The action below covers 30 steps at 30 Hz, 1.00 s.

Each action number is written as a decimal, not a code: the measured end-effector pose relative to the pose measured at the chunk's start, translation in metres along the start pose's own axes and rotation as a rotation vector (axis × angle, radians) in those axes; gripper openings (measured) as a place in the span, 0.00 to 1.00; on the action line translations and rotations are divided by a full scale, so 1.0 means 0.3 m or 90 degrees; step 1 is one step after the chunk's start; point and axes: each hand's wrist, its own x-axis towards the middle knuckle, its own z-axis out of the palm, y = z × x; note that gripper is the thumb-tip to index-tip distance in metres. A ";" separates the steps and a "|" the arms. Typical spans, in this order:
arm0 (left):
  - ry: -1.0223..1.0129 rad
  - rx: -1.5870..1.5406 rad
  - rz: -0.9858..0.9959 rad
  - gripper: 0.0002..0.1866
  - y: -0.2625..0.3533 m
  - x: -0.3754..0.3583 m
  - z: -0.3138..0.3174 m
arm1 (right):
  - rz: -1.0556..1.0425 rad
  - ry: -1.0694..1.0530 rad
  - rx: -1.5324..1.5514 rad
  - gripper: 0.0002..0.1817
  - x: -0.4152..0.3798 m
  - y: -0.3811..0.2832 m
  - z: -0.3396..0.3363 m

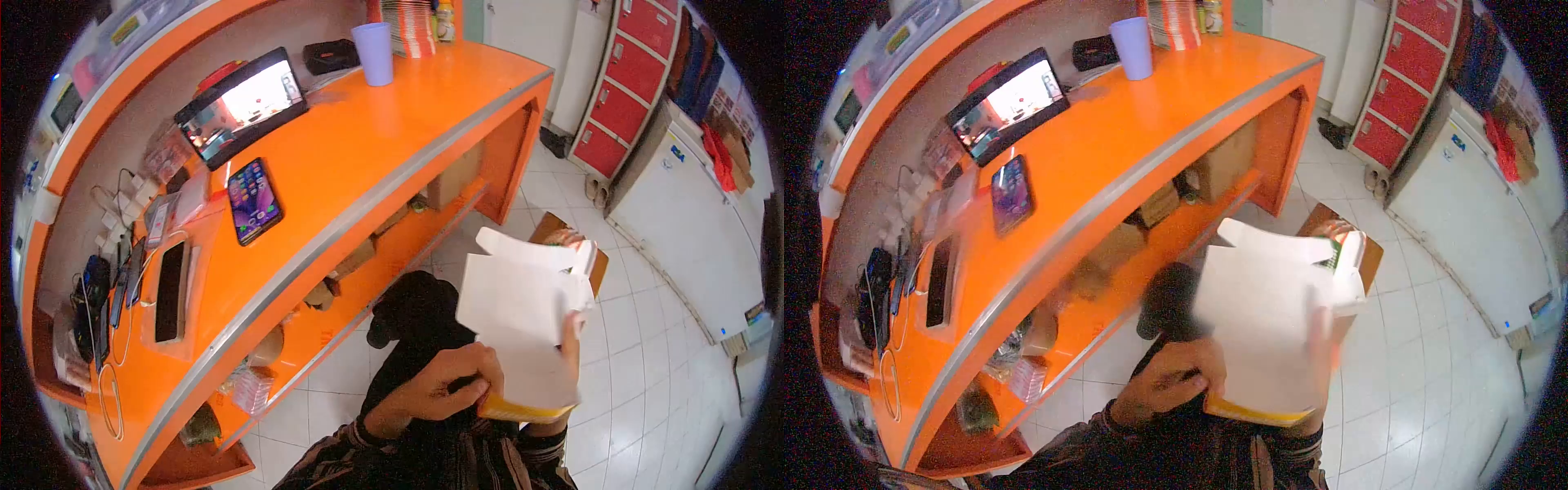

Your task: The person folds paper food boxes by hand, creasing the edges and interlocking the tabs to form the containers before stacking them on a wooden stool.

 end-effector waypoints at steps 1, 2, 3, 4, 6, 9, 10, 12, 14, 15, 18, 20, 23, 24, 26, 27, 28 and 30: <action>-0.201 -0.005 -0.059 0.04 -0.003 0.000 -0.021 | -0.047 -0.077 -0.055 0.22 -0.019 -0.058 -0.007; -0.198 0.034 -0.115 0.08 -0.006 0.008 -0.017 | -0.067 -0.108 -0.087 0.22 -0.053 -0.122 0.014; -0.209 0.022 -0.117 0.08 -0.016 0.009 -0.019 | -0.089 -0.138 -0.118 0.23 -0.088 -0.186 0.036; -0.102 0.039 -0.201 0.10 -0.033 0.005 -0.027 | -0.185 -0.148 -0.198 0.22 -0.107 -0.203 0.039; -0.001 0.052 -0.290 0.12 -0.063 0.015 -0.017 | -0.287 -0.216 -0.244 0.21 -0.152 -0.237 0.060; 0.187 -0.076 -0.156 0.15 -0.098 0.032 -0.004 | -0.430 -0.396 -0.315 0.17 -0.203 -0.303 0.098; 0.208 -0.060 -0.133 0.15 -0.112 0.028 -0.012 | -0.428 -0.396 -0.316 0.17 -0.198 -0.302 0.100; 0.272 0.030 -0.159 0.14 -0.097 0.037 -0.008 | -0.594 -0.413 -0.389 0.16 -0.190 -0.292 0.103; 0.285 -0.046 -0.194 0.12 -0.073 0.050 -0.004 | -0.599 -0.392 -0.362 0.16 -0.189 -0.284 0.102; 0.297 -0.121 -0.226 0.11 -0.071 0.052 -0.002 | -0.607 -0.372 -0.335 0.16 -0.190 -0.281 0.100; 0.318 0.129 -0.082 0.08 -0.085 0.047 0.040 | -0.636 -0.271 -0.329 0.15 -0.234 -0.304 0.128; 0.343 0.204 -0.041 0.08 -0.083 0.045 0.064 | -0.620 -0.259 -0.325 0.15 -0.247 -0.308 0.132; 0.374 0.297 -0.002 0.07 -0.080 0.049 0.107 | -0.590 -0.237 -0.324 0.13 -0.267 -0.339 0.125; 0.382 0.305 0.036 0.08 -0.085 0.052 0.122 | -0.575 -0.229 -0.328 0.12 -0.272 -0.351 0.121; 0.389 0.311 0.074 0.09 -0.083 0.058 0.133 | -0.563 -0.238 -0.307 0.11 -0.278 -0.362 0.117; 0.377 0.366 0.107 0.10 -0.074 0.069 0.135 | -0.551 -0.246 -0.286 0.10 -0.279 -0.364 0.114; 0.363 0.420 0.141 0.12 -0.068 0.075 0.139 | -0.551 -0.244 -0.286 0.10 -0.279 -0.362 0.109; 0.349 0.441 0.123 0.13 -0.060 0.067 0.153 | -0.429 -0.293 -0.187 0.08 -0.276 -0.353 0.100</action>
